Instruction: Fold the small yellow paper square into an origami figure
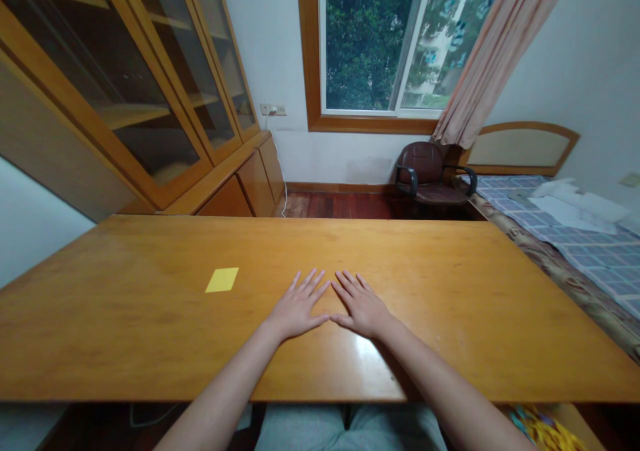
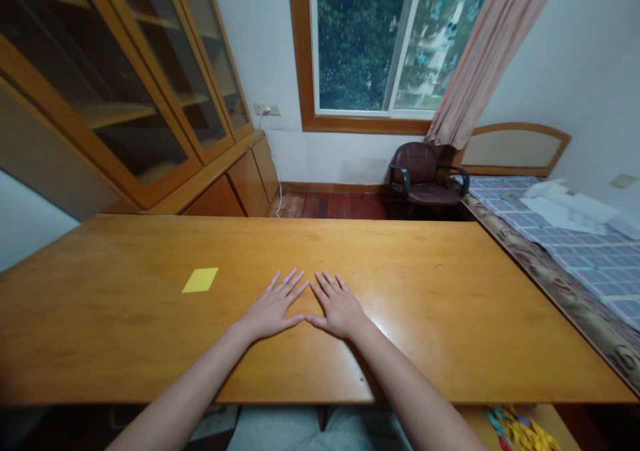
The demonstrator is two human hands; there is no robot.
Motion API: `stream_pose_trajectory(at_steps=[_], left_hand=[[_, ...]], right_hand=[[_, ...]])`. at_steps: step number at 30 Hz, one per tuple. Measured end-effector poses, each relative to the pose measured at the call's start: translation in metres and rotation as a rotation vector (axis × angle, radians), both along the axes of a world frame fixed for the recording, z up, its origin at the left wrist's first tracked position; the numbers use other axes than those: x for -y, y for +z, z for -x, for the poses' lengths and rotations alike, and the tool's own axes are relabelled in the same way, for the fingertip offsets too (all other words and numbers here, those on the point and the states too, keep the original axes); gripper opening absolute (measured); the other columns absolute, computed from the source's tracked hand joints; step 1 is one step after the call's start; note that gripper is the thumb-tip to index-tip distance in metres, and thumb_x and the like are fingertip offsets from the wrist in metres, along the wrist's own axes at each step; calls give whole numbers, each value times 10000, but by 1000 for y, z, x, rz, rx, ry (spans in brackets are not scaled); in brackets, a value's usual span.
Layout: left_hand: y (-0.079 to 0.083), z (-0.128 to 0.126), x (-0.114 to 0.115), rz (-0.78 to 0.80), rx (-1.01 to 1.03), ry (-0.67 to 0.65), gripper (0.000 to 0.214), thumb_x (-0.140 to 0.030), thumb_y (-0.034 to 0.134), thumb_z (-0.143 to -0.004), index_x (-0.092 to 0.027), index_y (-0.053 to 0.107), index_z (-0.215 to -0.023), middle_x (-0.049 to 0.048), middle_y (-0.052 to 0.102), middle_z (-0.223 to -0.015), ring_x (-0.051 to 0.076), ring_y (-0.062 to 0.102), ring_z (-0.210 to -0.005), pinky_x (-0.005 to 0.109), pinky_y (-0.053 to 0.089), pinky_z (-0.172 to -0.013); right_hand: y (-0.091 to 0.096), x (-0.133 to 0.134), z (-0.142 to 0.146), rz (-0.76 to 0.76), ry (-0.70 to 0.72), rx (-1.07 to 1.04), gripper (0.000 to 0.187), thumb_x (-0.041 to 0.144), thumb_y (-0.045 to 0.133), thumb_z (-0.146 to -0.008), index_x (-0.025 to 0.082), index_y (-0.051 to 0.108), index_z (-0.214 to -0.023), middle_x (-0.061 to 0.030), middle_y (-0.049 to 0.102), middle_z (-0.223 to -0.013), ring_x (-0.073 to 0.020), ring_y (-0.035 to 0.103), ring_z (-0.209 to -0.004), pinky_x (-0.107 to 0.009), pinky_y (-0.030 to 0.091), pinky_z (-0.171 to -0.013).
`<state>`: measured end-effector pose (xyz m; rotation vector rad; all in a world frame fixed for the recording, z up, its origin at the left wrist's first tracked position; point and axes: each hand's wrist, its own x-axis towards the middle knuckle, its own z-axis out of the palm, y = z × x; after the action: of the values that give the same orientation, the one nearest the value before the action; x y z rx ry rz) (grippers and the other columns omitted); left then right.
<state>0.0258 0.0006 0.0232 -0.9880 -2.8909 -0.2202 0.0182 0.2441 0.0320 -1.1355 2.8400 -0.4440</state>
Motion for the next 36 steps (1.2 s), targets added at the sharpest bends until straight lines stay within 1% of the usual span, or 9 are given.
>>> stream_pose_trajectory(at_steps=[6, 14, 19, 28, 36], left_hand=[[1, 0, 0, -4, 35, 6, 787, -701, 362, -880, -322, 124, -1528, 48, 175, -1604, 267, 126, -1481, 511, 42, -1201], [5, -1, -1, -9, 55, 8, 790, -703, 357, -880, -316, 123, -1529, 53, 173, -1603, 265, 127, -1481, 515, 34, -1203], [4, -1, -2, 7, 83, 19, 790, -716, 335, -878, -318, 129, -1527, 53, 154, -1607, 264, 111, -1484, 532, 43, -1198], [2, -1, 0, 4, 51, 16, 788, -711, 344, -878, -322, 125, -1528, 43, 165, -1606, 266, 125, -1481, 530, 62, -1199], [2, 0, -1, -15, 45, 10, 785, -700, 361, -879, -321, 132, -1528, 43, 179, -1604, 264, 130, -1481, 515, 35, -1204]], right_hand=[[3, 0, -1, -3, -5, 8, 834, 689, 386, -891, 178, 226, -1531, -138, 154, -1598, -292, 133, -1479, -525, 95, -1193], [0, 0, -1, 7, 0, -10, 832, 677, 408, -890, 183, 220, -1532, -134, 158, -1598, -287, 128, -1480, -520, 92, -1195], [0, 0, 0, -1, 1, -1, 840, 689, 390, -890, 166, 235, -1527, -144, 155, -1597, -291, 121, -1481, -514, 94, -1195], [0, 0, 0, 8, 0, -6, 832, 677, 409, -889, 182, 223, -1531, -133, 152, -1599, -288, 122, -1481, -520, 99, -1194], [-1, 0, 0, 8, -1, -12, 836, 687, 398, -888, 181, 225, -1531, -133, 158, -1599, -286, 120, -1482, -518, 104, -1194]])
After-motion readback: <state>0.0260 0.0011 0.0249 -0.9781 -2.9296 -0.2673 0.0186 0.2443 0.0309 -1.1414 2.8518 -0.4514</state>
